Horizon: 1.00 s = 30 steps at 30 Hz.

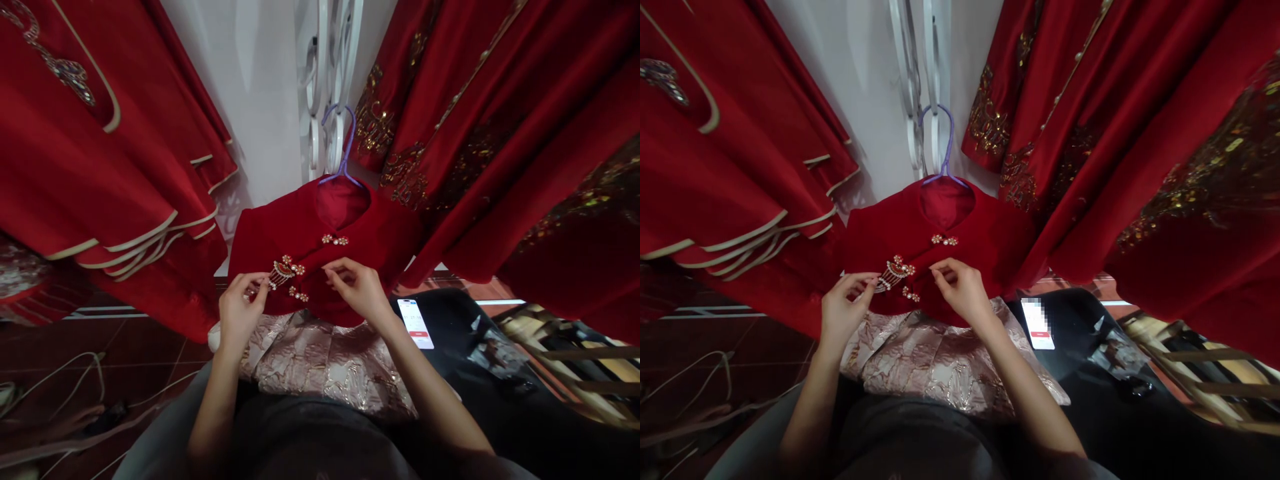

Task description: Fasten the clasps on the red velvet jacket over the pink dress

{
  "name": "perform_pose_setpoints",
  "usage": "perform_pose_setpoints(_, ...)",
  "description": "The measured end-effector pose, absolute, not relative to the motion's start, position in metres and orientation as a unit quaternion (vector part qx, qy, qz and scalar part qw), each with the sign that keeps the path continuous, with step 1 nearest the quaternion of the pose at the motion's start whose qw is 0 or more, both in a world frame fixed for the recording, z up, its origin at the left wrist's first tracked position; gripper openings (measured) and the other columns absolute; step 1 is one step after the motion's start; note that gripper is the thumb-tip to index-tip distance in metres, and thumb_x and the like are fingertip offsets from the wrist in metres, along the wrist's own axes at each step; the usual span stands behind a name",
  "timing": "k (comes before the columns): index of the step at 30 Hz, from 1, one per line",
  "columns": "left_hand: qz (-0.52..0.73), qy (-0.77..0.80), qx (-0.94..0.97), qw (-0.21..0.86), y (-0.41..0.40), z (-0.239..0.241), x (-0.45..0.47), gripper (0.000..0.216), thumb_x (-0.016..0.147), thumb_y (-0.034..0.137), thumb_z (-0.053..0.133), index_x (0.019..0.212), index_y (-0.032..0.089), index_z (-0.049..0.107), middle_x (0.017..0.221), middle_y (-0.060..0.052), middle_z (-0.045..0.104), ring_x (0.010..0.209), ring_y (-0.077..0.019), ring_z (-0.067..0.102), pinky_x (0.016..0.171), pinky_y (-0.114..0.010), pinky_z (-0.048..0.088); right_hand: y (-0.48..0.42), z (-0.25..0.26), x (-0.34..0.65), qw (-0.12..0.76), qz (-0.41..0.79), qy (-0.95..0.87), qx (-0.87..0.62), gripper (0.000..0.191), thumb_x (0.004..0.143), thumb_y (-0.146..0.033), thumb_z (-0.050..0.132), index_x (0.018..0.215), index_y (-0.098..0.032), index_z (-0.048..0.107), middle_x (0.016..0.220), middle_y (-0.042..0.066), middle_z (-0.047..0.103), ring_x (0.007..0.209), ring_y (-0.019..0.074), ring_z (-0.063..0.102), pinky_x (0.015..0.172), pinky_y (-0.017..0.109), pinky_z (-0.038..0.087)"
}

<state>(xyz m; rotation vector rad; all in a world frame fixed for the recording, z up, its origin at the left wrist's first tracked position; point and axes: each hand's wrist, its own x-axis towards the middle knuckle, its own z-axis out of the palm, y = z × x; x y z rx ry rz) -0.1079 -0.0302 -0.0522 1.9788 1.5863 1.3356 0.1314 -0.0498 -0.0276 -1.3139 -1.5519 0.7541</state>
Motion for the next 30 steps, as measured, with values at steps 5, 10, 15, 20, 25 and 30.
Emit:
perform_pose_setpoints(5,0.350,0.485,0.786,0.156,-0.033,-0.061,-0.096,0.017,0.086,0.029,0.061,0.099,0.027,0.072,0.096,-0.003,0.066,0.091,-0.0194,0.061,0.086,-0.032,0.046,-0.047,-0.048,0.123,0.346,0.359,-0.688,-0.527,0.008,0.083,-0.023,0.061,0.083,-0.020,0.068,0.074,0.001,0.072,0.060,0.0132,0.066,0.054,0.022,0.050)
perform_pose_setpoints(10,0.322,0.474,0.809,0.136,-0.032,-0.069,-0.089,0.014,0.086,0.030,0.063,0.096,0.026,0.072,0.092,-0.003,0.064,0.090,-0.0209,0.059,0.085,-0.035,0.045,-0.045,-0.064,0.115,0.293,0.339,-0.704,-0.551,0.007,0.081,-0.025,0.067,0.085,-0.019,0.069,0.076,0.004,0.073,0.064,0.0149,0.066,0.059,0.024,0.049)
perform_pose_setpoints(15,0.334,0.463,0.803,0.169,-0.031,-0.074,-0.087,0.009,0.087,0.027,0.061,0.091,0.023,0.068,0.091,-0.003,0.065,0.091,-0.0204,0.060,0.086,-0.035,0.046,-0.042,-0.074,0.109,0.319,0.362,-0.691,-0.539,0.009,0.077,-0.023,0.071,0.081,-0.019,0.064,0.073,0.003,0.071,0.067,0.0152,0.068,0.061,0.024,0.050)
perform_pose_setpoints(20,0.353,0.462,0.780,0.232,-0.028,-0.084,-0.084,0.009,0.086,0.030,0.061,0.087,0.021,0.064,0.087,-0.003,0.068,0.085,-0.0189,0.064,0.080,-0.032,0.050,-0.040,-0.083,0.100,0.366,0.355,-0.663,-0.548,0.017,0.072,-0.019,0.074,0.075,-0.019,0.057,0.074,0.002,0.070,0.069,0.0158,0.068,0.064,0.025,0.052)
perform_pose_setpoints(25,0.374,0.472,0.747,0.282,-0.028,-0.088,-0.083,0.011,0.086,0.031,0.060,0.087,0.020,0.062,0.087,-0.002,0.070,0.081,-0.0168,0.066,0.079,-0.030,0.052,-0.040,-0.088,0.094,0.401,0.358,-0.637,-0.552,0.016,0.075,-0.020,0.070,0.072,-0.020,0.054,0.071,0.001,0.068,0.068,0.0159,0.068,0.063,0.024,0.051)
perform_pose_setpoints(30,0.367,0.490,0.736,0.289,-0.031,-0.087,-0.082,0.012,0.087,0.031,0.058,0.086,0.020,0.062,0.084,-0.003,0.070,0.077,-0.0166,0.067,0.076,-0.030,0.052,-0.042,-0.090,0.091,0.403,0.357,-0.640,-0.548,0.015,0.076,-0.023,0.068,0.073,-0.021,0.054,0.071,0.001,0.068,0.068,0.0159,0.067,0.062,0.024,0.050)
